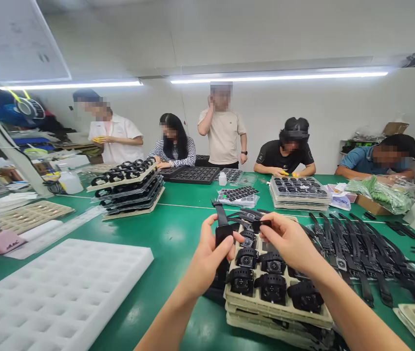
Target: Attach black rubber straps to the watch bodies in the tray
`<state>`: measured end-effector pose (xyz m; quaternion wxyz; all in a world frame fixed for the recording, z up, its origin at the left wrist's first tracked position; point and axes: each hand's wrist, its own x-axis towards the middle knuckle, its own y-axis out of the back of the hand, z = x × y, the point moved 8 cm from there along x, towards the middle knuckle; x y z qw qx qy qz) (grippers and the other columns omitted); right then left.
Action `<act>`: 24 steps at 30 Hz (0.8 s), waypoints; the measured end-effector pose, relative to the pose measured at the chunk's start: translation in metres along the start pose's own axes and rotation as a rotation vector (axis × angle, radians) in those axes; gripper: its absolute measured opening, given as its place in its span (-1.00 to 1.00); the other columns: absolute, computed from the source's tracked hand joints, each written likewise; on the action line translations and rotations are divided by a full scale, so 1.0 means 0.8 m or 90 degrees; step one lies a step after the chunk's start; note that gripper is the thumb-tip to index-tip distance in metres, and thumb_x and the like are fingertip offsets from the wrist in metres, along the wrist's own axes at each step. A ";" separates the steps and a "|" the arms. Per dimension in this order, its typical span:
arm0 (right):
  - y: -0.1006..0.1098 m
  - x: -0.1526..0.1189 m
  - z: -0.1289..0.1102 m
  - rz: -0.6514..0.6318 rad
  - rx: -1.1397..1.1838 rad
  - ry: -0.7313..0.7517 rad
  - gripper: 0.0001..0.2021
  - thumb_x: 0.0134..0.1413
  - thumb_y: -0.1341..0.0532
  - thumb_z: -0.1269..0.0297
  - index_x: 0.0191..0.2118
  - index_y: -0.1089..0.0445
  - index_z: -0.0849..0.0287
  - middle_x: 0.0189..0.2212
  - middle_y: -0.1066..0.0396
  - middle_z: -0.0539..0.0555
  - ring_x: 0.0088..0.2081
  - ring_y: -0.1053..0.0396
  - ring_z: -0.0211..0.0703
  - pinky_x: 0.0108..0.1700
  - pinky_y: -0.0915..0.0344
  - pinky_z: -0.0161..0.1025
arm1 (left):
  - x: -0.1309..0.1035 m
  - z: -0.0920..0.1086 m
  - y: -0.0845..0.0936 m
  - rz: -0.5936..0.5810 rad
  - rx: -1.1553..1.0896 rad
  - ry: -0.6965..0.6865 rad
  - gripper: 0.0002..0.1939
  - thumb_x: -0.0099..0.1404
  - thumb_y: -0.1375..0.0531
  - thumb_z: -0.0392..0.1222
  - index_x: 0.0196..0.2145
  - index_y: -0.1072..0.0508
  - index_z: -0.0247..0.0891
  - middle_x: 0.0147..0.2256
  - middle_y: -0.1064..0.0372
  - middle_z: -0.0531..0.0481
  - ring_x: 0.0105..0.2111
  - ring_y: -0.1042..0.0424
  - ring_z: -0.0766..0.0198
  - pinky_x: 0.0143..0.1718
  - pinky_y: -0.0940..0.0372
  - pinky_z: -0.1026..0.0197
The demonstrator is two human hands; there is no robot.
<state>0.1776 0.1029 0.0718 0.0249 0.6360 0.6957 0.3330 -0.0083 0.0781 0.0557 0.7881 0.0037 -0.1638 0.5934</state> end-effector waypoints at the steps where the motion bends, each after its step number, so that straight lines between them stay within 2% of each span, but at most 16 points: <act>1: -0.005 -0.007 -0.018 -0.011 0.021 0.026 -0.73 0.34 -0.16 0.05 -0.08 -0.44 0.13 -0.34 -0.52 0.07 -0.28 -0.52 -0.03 -0.22 -0.45 -0.14 | -0.004 0.003 -0.001 0.000 0.026 -0.008 -0.25 0.42 -0.22 -0.03 0.36 0.14 -0.11 -0.14 -0.49 -0.07 -0.41 -0.34 0.36 -0.28 -0.31 0.24; 3: -0.014 -0.021 -0.050 -0.044 -0.004 0.077 -0.78 0.36 -0.16 0.12 -0.05 -0.48 0.08 -0.22 -0.54 0.08 -0.17 -0.50 -0.02 -0.14 -0.44 -0.13 | -0.010 0.006 -0.003 -0.001 0.067 -0.012 -0.11 0.42 -0.22 -0.01 0.41 0.33 -0.02 -0.18 -0.47 -0.01 -0.45 -0.33 0.37 -0.31 -0.33 0.24; 5: -0.019 -0.031 -0.066 -0.060 -0.043 0.090 -0.79 0.37 -0.16 0.17 0.02 -0.44 0.03 -0.23 -0.52 0.05 -0.20 -0.47 -0.06 -0.18 -0.42 -0.17 | -0.012 0.006 -0.004 -0.008 0.083 0.001 -0.05 0.42 -0.21 0.04 0.43 0.41 0.01 -0.30 -0.42 0.07 -0.52 -0.31 0.39 -0.37 -0.32 0.25; 7: -0.017 -0.035 -0.065 -0.037 -0.047 0.070 -0.80 0.36 -0.17 0.16 0.02 -0.38 0.02 -0.32 -0.47 0.00 -0.30 -0.41 -0.10 -0.29 -0.37 -0.21 | -0.010 0.004 -0.003 -0.016 0.066 0.021 -0.05 0.42 -0.19 0.09 0.44 0.42 0.04 -0.35 -0.40 0.11 -0.56 -0.31 0.40 -0.42 -0.31 0.26; 9: -0.011 -0.037 -0.056 -0.008 -0.015 0.052 -0.85 0.35 -0.18 0.14 -0.08 -0.38 0.04 -0.35 -0.44 -0.01 -0.33 -0.37 -0.13 -0.32 -0.33 -0.24 | -0.007 0.003 -0.001 -0.025 0.041 0.029 -0.08 0.42 -0.18 0.13 0.43 0.40 0.10 -0.28 -0.45 0.06 -0.55 -0.31 0.41 -0.43 -0.30 0.27; 11: -0.007 -0.036 -0.049 0.019 0.040 0.042 -0.84 0.33 -0.20 0.11 -0.17 -0.41 0.07 -0.34 -0.42 0.00 -0.33 -0.35 -0.15 -0.31 -0.33 -0.26 | -0.004 0.005 0.003 -0.023 0.026 0.015 -0.16 0.42 -0.17 0.17 0.42 0.26 0.11 -0.19 -0.48 0.00 -0.54 -0.31 0.42 -0.42 -0.29 0.28; 13: -0.004 -0.036 -0.046 0.049 0.103 0.029 -0.81 0.30 -0.22 0.09 -0.19 -0.46 0.08 -0.38 -0.40 0.00 -0.38 -0.33 -0.17 -0.36 -0.32 -0.28 | -0.002 0.010 0.007 -0.019 0.042 -0.017 -0.33 0.40 -0.18 0.20 0.34 -0.08 0.01 -0.16 -0.49 -0.04 -0.52 -0.31 0.42 -0.42 -0.26 0.29; 15: -0.007 -0.035 -0.051 0.067 0.149 0.026 -0.80 0.27 -0.24 0.08 -0.18 -0.49 0.09 -0.42 -0.39 -0.01 -0.42 -0.32 -0.18 -0.39 -0.32 -0.29 | -0.001 0.015 0.007 -0.016 0.100 -0.054 -0.52 0.37 -0.22 0.19 0.10 -0.42 -0.16 -0.19 -0.49 -0.06 -0.49 -0.31 0.39 -0.40 -0.25 0.28; 16: -0.011 -0.035 -0.055 0.065 0.158 0.029 -0.80 0.27 -0.24 0.10 -0.18 -0.51 0.09 -0.42 -0.39 -0.01 -0.42 -0.33 -0.18 -0.38 -0.33 -0.29 | -0.001 0.016 0.007 -0.016 0.138 -0.072 -0.58 0.35 -0.25 0.16 -0.03 -0.51 -0.21 -0.21 -0.50 -0.07 -0.46 -0.33 0.36 -0.38 -0.26 0.26; 18: -0.023 -0.035 -0.062 0.048 0.153 0.043 -0.81 0.27 -0.24 0.13 -0.16 -0.52 0.09 -0.40 -0.41 0.00 -0.38 -0.35 -0.17 -0.34 -0.34 -0.27 | -0.002 0.019 0.004 -0.012 0.202 -0.105 -0.68 0.33 -0.29 0.08 -0.18 -0.58 -0.25 -0.24 -0.52 -0.08 -0.38 -0.39 0.27 -0.29 -0.30 0.22; 20: -0.033 -0.036 -0.063 0.047 0.134 0.048 -0.81 0.27 -0.24 0.15 -0.10 -0.51 0.08 -0.40 -0.41 -0.01 -0.37 -0.36 -0.16 -0.34 -0.34 -0.27 | -0.002 0.021 0.003 0.005 0.232 -0.134 -0.76 0.32 -0.30 0.00 -0.25 -0.60 -0.24 -0.28 -0.54 -0.07 -0.29 -0.43 0.19 -0.19 -0.31 0.18; 22: -0.039 -0.037 -0.057 0.065 0.129 0.039 -0.78 0.26 -0.26 0.15 -0.03 -0.47 0.08 -0.43 -0.40 -0.03 -0.39 -0.36 -0.17 -0.37 -0.32 -0.28 | -0.003 0.022 0.004 0.030 0.235 -0.151 -0.79 0.33 -0.29 -0.04 -0.32 -0.59 -0.24 -0.31 -0.54 -0.06 -0.27 -0.44 0.17 -0.17 -0.31 0.17; 24: -0.042 -0.038 -0.046 0.093 0.145 0.022 -0.77 0.26 -0.27 0.13 -0.05 -0.47 0.09 -0.42 -0.43 -0.03 -0.39 -0.39 -0.16 -0.36 -0.34 -0.29 | -0.003 0.019 0.004 0.043 0.219 -0.147 -0.78 0.33 -0.28 -0.04 -0.35 -0.58 -0.24 -0.33 -0.52 -0.05 -0.31 -0.42 0.18 -0.20 -0.31 0.17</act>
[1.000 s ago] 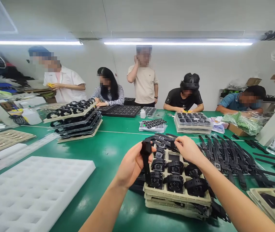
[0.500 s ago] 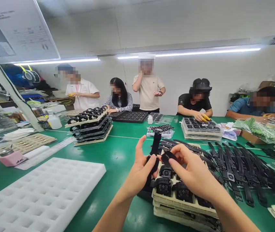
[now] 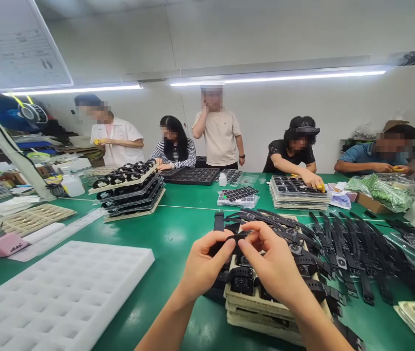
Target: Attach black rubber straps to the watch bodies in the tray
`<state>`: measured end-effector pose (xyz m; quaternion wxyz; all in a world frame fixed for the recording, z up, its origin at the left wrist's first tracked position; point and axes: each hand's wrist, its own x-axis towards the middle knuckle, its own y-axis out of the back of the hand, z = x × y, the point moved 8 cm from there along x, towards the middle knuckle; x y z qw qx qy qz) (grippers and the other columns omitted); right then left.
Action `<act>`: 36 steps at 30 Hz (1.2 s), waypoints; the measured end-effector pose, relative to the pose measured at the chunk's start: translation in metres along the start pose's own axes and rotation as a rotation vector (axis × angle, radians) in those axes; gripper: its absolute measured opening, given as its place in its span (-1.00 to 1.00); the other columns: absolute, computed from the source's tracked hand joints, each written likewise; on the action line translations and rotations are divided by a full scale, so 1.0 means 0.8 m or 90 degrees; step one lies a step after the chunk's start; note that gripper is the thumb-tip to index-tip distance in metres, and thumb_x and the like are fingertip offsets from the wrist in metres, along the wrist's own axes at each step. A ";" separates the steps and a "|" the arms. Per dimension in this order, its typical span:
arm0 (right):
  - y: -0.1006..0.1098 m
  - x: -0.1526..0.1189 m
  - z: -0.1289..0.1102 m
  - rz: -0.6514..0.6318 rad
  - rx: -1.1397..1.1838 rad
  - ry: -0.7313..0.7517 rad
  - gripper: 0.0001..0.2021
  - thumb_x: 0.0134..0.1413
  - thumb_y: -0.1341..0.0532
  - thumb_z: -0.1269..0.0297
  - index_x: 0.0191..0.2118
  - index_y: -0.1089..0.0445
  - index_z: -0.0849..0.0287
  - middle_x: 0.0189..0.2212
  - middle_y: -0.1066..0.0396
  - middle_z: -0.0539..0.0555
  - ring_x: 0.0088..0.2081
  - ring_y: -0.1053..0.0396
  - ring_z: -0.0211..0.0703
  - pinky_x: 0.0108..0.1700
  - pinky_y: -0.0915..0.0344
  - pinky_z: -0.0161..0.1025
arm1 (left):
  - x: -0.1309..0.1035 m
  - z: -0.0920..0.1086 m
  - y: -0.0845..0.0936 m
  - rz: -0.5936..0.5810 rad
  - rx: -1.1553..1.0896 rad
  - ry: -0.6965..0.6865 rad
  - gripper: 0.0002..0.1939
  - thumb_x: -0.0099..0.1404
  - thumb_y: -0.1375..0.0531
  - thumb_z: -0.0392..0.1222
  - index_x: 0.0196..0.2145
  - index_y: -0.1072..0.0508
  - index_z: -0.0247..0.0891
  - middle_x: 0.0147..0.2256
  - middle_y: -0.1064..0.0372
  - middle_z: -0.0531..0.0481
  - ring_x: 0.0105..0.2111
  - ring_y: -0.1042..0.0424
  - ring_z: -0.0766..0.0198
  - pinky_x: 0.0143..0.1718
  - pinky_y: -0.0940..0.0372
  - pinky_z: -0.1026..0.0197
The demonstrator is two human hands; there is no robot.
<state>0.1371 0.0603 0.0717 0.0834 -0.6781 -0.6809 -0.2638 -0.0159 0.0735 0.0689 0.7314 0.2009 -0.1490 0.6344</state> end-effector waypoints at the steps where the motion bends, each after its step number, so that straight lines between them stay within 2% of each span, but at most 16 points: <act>1: 0.001 -0.001 0.005 0.021 0.011 -0.004 -0.78 0.25 -0.28 0.10 -0.10 -0.48 0.10 -0.41 -0.46 -0.01 -0.38 -0.41 -0.16 -0.35 -0.36 -0.28 | -0.001 -0.002 -0.002 -0.001 -0.010 0.008 -0.77 0.33 -0.28 -0.02 -0.34 -0.57 -0.25 -0.33 -0.52 -0.05 -0.32 -0.42 0.18 -0.20 -0.32 0.17; 4: 0.009 -0.005 0.014 0.103 0.046 0.009 -0.77 0.20 -0.33 0.05 -0.27 -0.52 0.11 -0.33 -0.52 0.05 -0.32 -0.46 -0.11 -0.26 -0.43 -0.25 | -0.003 -0.008 -0.008 -0.022 -0.026 0.024 -0.72 0.34 -0.28 0.04 -0.28 -0.56 -0.25 -0.31 -0.50 -0.05 -0.32 -0.41 0.20 -0.22 -0.32 0.18; 6: 0.017 -0.010 0.016 0.165 0.067 0.024 -0.78 0.18 -0.35 0.05 -0.30 -0.53 0.10 -0.33 -0.53 0.05 -0.30 -0.47 -0.11 -0.24 -0.44 -0.25 | -0.005 -0.013 -0.013 -0.044 -0.065 0.026 -0.64 0.34 -0.28 0.12 -0.11 -0.53 -0.21 -0.25 -0.48 -0.05 -0.35 -0.38 0.25 -0.25 -0.31 0.21; 8: 0.026 -0.017 0.020 0.216 0.086 0.021 -0.79 0.17 -0.36 0.06 -0.29 -0.53 0.09 -0.39 -0.52 0.02 -0.37 -0.45 -0.14 -0.31 -0.43 -0.28 | -0.006 -0.017 -0.018 -0.068 -0.170 0.040 -0.45 0.36 -0.21 0.24 0.13 -0.36 -0.14 -0.19 -0.46 -0.06 -0.40 -0.35 0.30 -0.30 -0.30 0.22; 10: 0.029 -0.023 0.023 0.240 0.100 0.011 -0.80 0.17 -0.37 0.06 -0.30 -0.54 0.07 -0.45 -0.50 -0.01 -0.44 -0.43 -0.17 -0.39 -0.41 -0.30 | -0.006 -0.019 -0.022 -0.081 -0.303 0.064 -0.31 0.38 -0.07 0.38 0.27 -0.16 -0.09 -0.15 -0.46 -0.08 -0.45 -0.33 0.33 -0.36 -0.28 0.23; 12: 0.025 -0.026 0.023 0.225 0.110 0.007 -0.81 0.15 -0.39 0.06 -0.28 -0.55 0.06 -0.44 -0.52 0.00 -0.43 -0.47 -0.15 -0.38 -0.45 -0.29 | -0.007 -0.020 -0.024 -0.079 -0.392 0.098 -0.23 0.37 0.04 0.46 0.30 -0.08 -0.09 -0.14 -0.48 -0.11 -0.44 -0.36 0.30 -0.38 -0.26 0.22; 14: 0.014 -0.028 0.022 0.186 0.123 0.002 -0.81 0.15 -0.40 0.07 -0.25 -0.56 0.06 -0.37 -0.58 0.04 -0.35 -0.53 -0.08 -0.30 -0.51 -0.23 | -0.007 -0.019 -0.025 -0.075 -0.425 0.123 -0.16 0.33 0.06 0.50 0.33 -0.07 -0.11 -0.11 -0.49 -0.14 -0.36 -0.42 0.21 -0.36 -0.27 0.20; 17: -0.007 -0.028 0.024 0.133 0.176 -0.012 -0.80 0.20 -0.36 0.06 -0.22 -0.56 0.07 -0.15 -0.63 0.14 -0.10 -0.58 0.08 -0.08 -0.55 -0.09 | -0.010 -0.014 -0.030 -0.086 -0.430 0.139 -0.08 0.28 0.07 0.56 0.36 -0.06 -0.12 -0.06 -0.48 -0.17 -0.18 -0.47 0.06 -0.22 -0.33 0.11; 20: -0.021 -0.028 0.027 0.121 0.201 -0.018 -0.81 0.24 -0.34 0.07 -0.20 -0.55 0.07 0.00 -0.59 0.17 0.09 -0.51 0.15 0.03 -0.52 -0.01 | -0.014 -0.013 -0.032 -0.079 -0.427 0.146 -0.06 0.27 0.10 0.58 0.36 -0.09 -0.12 -0.03 -0.47 -0.16 -0.07 -0.46 0.01 -0.06 -0.32 0.04; 23: -0.024 -0.029 0.029 0.131 0.180 -0.014 -0.84 0.27 -0.32 0.11 -0.18 -0.56 0.06 0.00 -0.59 0.17 0.11 -0.50 0.14 0.01 -0.53 -0.02 | -0.016 -0.013 -0.033 -0.072 -0.434 0.137 -0.08 0.29 0.10 0.56 0.35 -0.12 -0.14 -0.01 -0.45 -0.17 -0.03 -0.45 0.00 0.01 -0.31 0.02; 25: -0.024 -0.029 0.028 0.136 0.171 -0.009 -0.86 0.28 -0.31 0.13 -0.16 -0.56 0.04 0.01 -0.58 0.16 0.11 -0.50 0.12 -0.01 -0.54 -0.05 | -0.017 -0.014 -0.035 -0.095 -0.434 0.128 -0.09 0.30 0.09 0.55 0.35 -0.13 -0.12 0.00 -0.44 -0.17 -0.02 -0.44 0.00 0.01 -0.31 0.02; 28: -0.022 -0.029 0.028 0.139 0.162 -0.007 -0.87 0.28 -0.32 0.15 -0.14 -0.56 0.02 0.02 -0.58 0.14 0.07 -0.53 0.09 -0.05 -0.56 -0.09 | -0.017 -0.015 -0.038 -0.133 -0.413 0.122 -0.08 0.27 0.10 0.57 0.35 -0.14 -0.08 0.04 -0.43 -0.15 -0.02 -0.44 0.00 -0.04 -0.33 0.06; 36: -0.020 -0.031 0.029 0.139 0.143 -0.005 -0.89 0.28 -0.32 0.16 -0.16 -0.55 0.03 -0.02 -0.59 0.13 0.00 -0.56 0.08 -0.14 -0.58 -0.15 | -0.018 -0.010 -0.040 -0.165 -0.401 0.093 -0.12 0.31 0.17 0.54 0.33 -0.16 -0.09 0.09 -0.38 -0.14 0.05 -0.40 0.01 -0.14 -0.29 0.15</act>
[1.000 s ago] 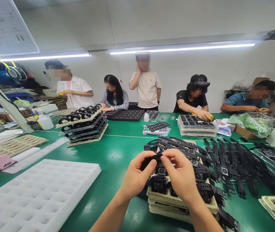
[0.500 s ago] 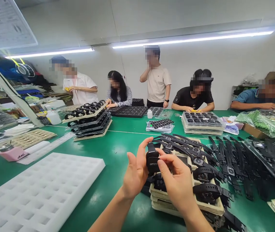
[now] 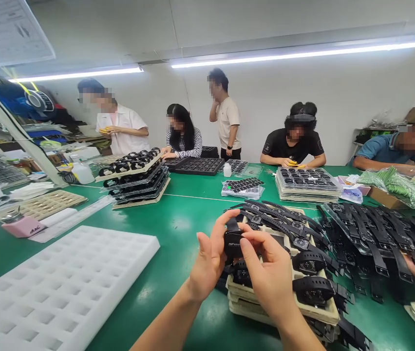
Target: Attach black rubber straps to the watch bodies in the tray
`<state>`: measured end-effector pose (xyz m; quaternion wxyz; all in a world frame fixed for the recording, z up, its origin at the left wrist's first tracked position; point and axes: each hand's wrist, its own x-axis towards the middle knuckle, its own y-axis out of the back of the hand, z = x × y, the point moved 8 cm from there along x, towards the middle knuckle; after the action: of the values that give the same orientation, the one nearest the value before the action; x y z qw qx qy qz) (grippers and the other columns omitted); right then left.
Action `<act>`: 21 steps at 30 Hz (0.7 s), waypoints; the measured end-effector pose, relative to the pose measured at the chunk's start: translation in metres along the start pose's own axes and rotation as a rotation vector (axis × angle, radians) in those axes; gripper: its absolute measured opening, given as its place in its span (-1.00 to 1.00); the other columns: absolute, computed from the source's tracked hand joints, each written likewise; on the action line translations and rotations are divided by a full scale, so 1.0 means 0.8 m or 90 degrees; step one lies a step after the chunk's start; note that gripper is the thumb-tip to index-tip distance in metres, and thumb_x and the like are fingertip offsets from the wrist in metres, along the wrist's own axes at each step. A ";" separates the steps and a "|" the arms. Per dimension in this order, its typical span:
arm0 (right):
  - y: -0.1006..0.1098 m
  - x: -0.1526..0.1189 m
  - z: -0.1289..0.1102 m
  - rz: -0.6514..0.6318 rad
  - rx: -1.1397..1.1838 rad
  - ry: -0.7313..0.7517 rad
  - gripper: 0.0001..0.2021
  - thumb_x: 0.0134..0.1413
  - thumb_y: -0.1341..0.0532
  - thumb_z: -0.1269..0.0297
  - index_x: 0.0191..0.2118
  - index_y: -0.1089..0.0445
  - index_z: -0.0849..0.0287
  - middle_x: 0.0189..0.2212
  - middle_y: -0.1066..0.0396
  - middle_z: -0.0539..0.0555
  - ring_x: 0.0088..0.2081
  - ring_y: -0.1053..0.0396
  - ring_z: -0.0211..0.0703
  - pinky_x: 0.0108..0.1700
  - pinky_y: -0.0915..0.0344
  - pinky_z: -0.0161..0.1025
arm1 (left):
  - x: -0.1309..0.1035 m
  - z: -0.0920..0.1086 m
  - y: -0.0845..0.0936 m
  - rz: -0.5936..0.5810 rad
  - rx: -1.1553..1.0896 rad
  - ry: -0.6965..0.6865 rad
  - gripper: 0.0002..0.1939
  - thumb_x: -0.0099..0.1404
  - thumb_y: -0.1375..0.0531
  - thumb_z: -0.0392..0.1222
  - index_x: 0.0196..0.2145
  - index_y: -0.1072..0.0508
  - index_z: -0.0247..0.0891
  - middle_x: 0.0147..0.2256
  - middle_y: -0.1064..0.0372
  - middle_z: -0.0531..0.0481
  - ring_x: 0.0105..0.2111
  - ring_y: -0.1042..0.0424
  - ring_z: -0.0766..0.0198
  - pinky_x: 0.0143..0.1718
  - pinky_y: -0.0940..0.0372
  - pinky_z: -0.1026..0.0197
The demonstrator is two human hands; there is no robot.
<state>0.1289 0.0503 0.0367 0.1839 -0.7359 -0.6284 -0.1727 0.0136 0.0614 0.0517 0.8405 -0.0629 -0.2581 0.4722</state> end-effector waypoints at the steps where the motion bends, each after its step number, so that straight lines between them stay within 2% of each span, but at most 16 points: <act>1: 0.000 0.000 0.000 0.000 -0.001 0.002 -0.89 0.28 -0.32 0.16 -0.16 -0.55 0.03 -0.03 -0.60 0.13 0.00 -0.56 0.07 -0.13 -0.58 -0.15 | 0.000 0.000 -0.001 -0.007 0.002 0.000 -0.13 0.32 0.17 0.54 0.33 -0.16 -0.09 0.10 -0.37 -0.14 0.06 -0.39 0.01 -0.12 -0.29 0.15; 7: -0.001 0.001 -0.002 -0.005 0.003 0.011 -0.92 0.29 -0.32 0.19 -0.17 -0.55 0.00 -0.04 -0.61 0.07 -0.03 -0.58 -0.02 -0.12 -0.56 -0.25 | -0.002 0.002 -0.002 -0.026 0.019 -0.008 -0.15 0.36 0.22 0.49 0.34 -0.14 -0.12 0.12 -0.33 -0.16 0.12 -0.33 -0.05 0.05 -0.26 0.05; 12: -0.002 0.001 -0.004 -0.008 -0.007 0.023 -0.93 0.30 -0.31 0.20 -0.16 -0.55 0.00 -0.06 -0.61 0.06 -0.04 -0.58 -0.05 -0.11 -0.55 -0.28 | -0.002 0.002 -0.002 -0.022 0.032 -0.010 -0.16 0.36 0.21 0.49 0.34 -0.16 -0.11 0.12 -0.33 -0.15 0.15 -0.30 -0.06 0.23 -0.14 -0.05; 21: 0.000 0.002 -0.005 0.007 -0.030 0.033 -0.91 0.28 -0.31 0.20 -0.16 -0.54 0.03 -0.06 -0.61 0.09 -0.09 -0.59 -0.03 -0.15 -0.55 -0.23 | -0.001 0.005 -0.002 -0.023 0.077 -0.014 -0.14 0.37 0.23 0.48 0.35 -0.15 -0.14 0.13 -0.32 -0.18 0.18 -0.27 -0.07 0.27 -0.11 -0.07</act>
<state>0.1294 0.0499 0.0409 0.1837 -0.7389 -0.6150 -0.2052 0.0129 0.0592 0.0552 0.8483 -0.0017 -0.2393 0.4723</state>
